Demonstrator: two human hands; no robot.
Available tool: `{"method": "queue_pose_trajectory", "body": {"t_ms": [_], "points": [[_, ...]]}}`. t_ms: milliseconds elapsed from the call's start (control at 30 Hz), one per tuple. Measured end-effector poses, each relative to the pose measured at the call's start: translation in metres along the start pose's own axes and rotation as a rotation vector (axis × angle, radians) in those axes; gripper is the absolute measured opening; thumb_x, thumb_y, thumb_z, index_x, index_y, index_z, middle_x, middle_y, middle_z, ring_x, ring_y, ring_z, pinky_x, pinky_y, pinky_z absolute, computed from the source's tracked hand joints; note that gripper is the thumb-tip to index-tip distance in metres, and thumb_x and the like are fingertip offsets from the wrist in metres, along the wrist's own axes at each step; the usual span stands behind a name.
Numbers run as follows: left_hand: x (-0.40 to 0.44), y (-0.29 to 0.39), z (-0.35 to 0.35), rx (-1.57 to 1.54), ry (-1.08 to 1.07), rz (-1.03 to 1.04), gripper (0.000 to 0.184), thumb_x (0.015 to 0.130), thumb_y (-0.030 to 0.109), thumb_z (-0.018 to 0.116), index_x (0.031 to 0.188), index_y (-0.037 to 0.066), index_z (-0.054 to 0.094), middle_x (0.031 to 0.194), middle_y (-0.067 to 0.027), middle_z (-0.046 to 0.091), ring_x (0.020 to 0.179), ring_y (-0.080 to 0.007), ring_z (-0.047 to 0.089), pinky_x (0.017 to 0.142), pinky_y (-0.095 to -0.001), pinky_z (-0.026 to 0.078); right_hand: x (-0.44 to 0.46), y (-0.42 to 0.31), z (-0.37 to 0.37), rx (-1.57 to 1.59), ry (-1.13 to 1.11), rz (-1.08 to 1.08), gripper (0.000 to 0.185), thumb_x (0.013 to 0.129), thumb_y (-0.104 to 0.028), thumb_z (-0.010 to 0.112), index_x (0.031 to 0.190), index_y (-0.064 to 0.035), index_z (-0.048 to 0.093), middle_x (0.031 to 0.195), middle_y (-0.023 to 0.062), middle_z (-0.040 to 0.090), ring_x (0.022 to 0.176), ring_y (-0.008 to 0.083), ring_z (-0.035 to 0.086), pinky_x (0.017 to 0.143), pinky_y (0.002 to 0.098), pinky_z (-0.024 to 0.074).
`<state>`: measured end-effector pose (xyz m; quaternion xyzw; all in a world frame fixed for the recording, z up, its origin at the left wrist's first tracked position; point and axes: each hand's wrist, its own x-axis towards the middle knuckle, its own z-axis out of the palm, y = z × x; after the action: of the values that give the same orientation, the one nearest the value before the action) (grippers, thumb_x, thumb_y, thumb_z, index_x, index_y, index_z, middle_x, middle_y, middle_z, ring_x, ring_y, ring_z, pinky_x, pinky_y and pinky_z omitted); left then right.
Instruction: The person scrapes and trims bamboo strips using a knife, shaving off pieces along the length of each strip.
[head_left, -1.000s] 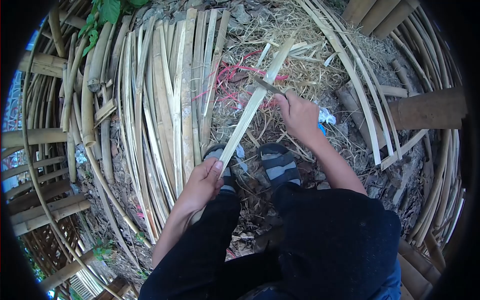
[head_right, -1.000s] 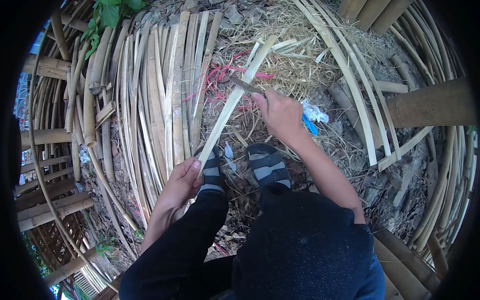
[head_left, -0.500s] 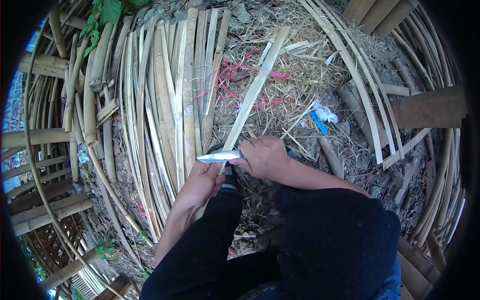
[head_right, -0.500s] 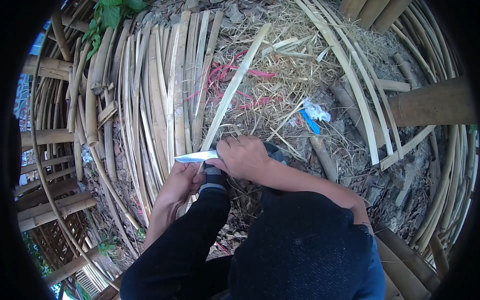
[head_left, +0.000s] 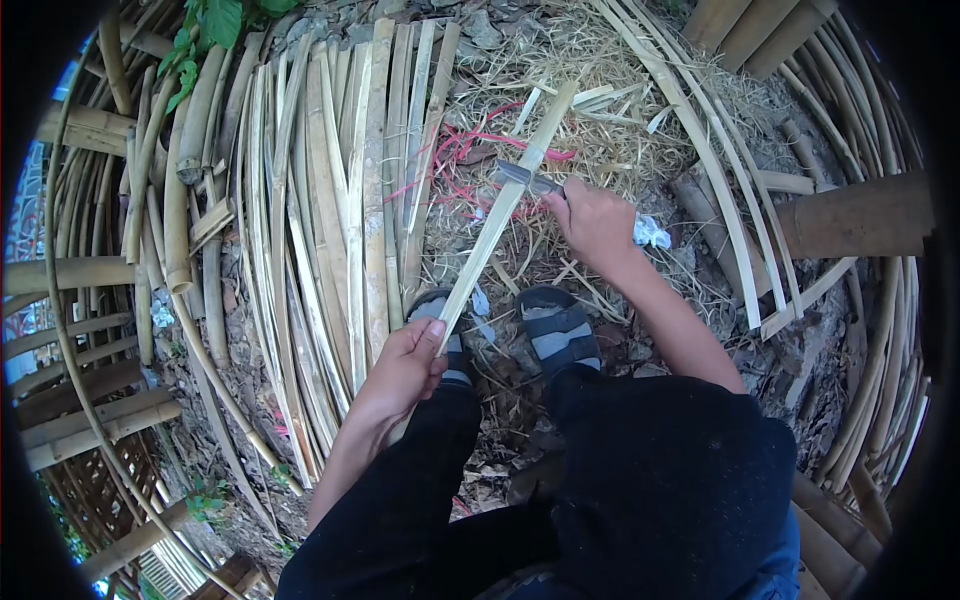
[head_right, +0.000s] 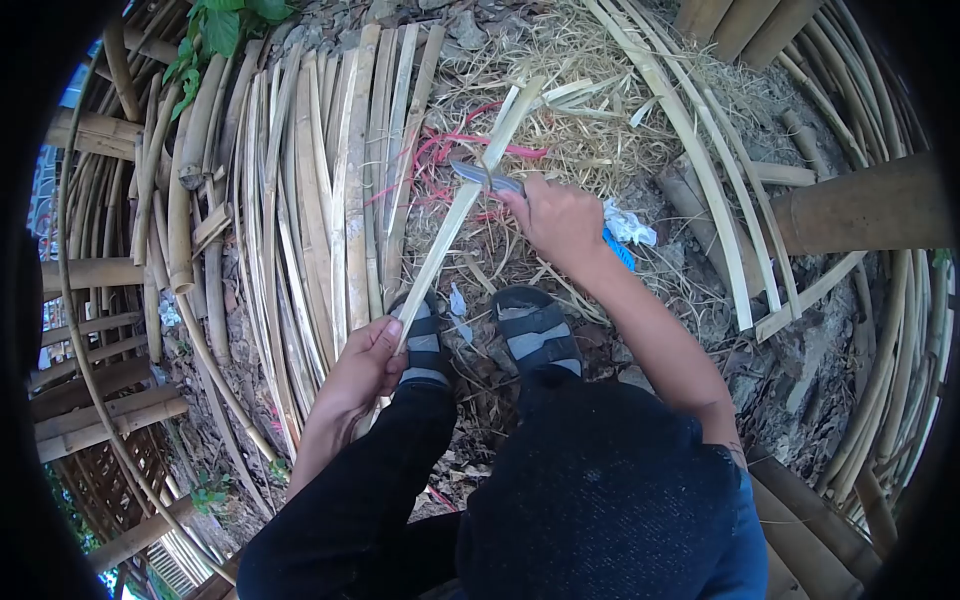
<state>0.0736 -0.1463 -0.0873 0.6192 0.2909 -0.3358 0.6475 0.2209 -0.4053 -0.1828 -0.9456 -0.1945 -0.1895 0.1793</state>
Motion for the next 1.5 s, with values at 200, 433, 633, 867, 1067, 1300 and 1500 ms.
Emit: {"method": "queue_pose_trajectory", "body": {"t_ms": [200,433,633,867,1067,1300,1500], "points": [[0.001,0.001,0.001,0.08,0.021,0.008,0.027,0.109,0.033,0.045,0.097,0.01,0.053,0.064,0.0039,0.043,0.05,-0.0052,0.037,0.045,-0.0224,0.03,0.003,0.01,0.015,-0.063,-0.046,-0.044,0.038,0.098,-0.041,0.059,0.082,-0.0072,0.055,0.062,0.0126,0.061,0.054,0.033,0.064,0.048,0.044,0.0491],[-0.006,0.003,0.003,0.085,0.027,0.037,0.026,0.109,0.031,0.045,0.093,0.011,0.051,0.064,0.0038,0.042,0.048,-0.0057,0.035,0.044,-0.0224,0.029,0.006,-0.018,0.005,0.124,0.033,0.091,0.037,0.098,-0.04,0.058,0.082,-0.0066,0.054,0.064,0.0135,0.061,0.054,0.0319,0.063,0.048,0.044,0.0483],[-0.014,-0.005,-0.004,0.078,0.002,0.016,0.028,0.109,0.031,0.044,0.092,0.01,0.051,0.065,0.0029,0.044,0.05,-0.0063,0.037,0.046,-0.0229,0.031,0.017,0.008,0.012,0.041,0.183,-0.267,0.046,0.097,-0.048,0.057,0.078,-0.0067,0.055,0.059,0.0097,0.059,0.05,0.0261,0.063,0.044,0.0377,0.0497],[-0.014,-0.001,-0.003,0.064,0.013,0.013,0.029,0.109,0.032,0.044,0.09,0.011,0.051,0.064,0.0032,0.043,0.051,-0.0063,0.037,0.047,-0.0225,0.031,0.035,0.029,0.009,-0.047,-0.043,-0.017,0.052,0.103,-0.05,0.044,0.083,-0.0048,0.058,0.065,0.016,0.063,0.057,0.0334,0.065,0.051,0.0455,0.0504],[-0.035,-0.016,-0.021,0.008,0.005,-0.1,0.027,0.109,0.032,0.045,0.093,0.012,0.053,0.065,0.0042,0.044,0.053,-0.0049,0.036,0.048,-0.0207,0.029,0.064,0.104,-0.061,-0.202,0.083,0.601,0.063,0.106,-0.053,0.033,0.09,-0.0016,0.066,0.071,0.0247,0.068,0.071,0.0455,0.068,0.065,0.0554,0.0508],[-0.015,-0.013,-0.017,0.034,0.04,0.155,0.019,0.107,0.023,0.051,0.1,0.006,0.055,0.066,0.0029,0.047,0.053,-0.0052,0.04,0.047,-0.0207,0.031,0.009,-0.024,-0.065,0.529,-0.243,0.316,0.044,0.104,-0.042,0.047,0.093,-0.001,0.06,0.066,0.0197,0.06,0.064,0.0418,0.062,0.062,0.0501,0.0463],[0.0,-0.001,-0.009,0.279,-0.011,0.41,0.018,0.105,0.016,0.054,0.104,-0.001,0.06,0.071,-0.0025,0.061,0.059,-0.0091,0.062,0.051,-0.0231,0.048,-0.039,-0.095,-0.037,0.772,-0.425,-0.147,0.038,0.099,-0.038,0.059,0.094,-0.0003,0.056,0.068,0.0174,0.062,0.062,0.0388,0.063,0.056,0.0488,0.0467]]}}
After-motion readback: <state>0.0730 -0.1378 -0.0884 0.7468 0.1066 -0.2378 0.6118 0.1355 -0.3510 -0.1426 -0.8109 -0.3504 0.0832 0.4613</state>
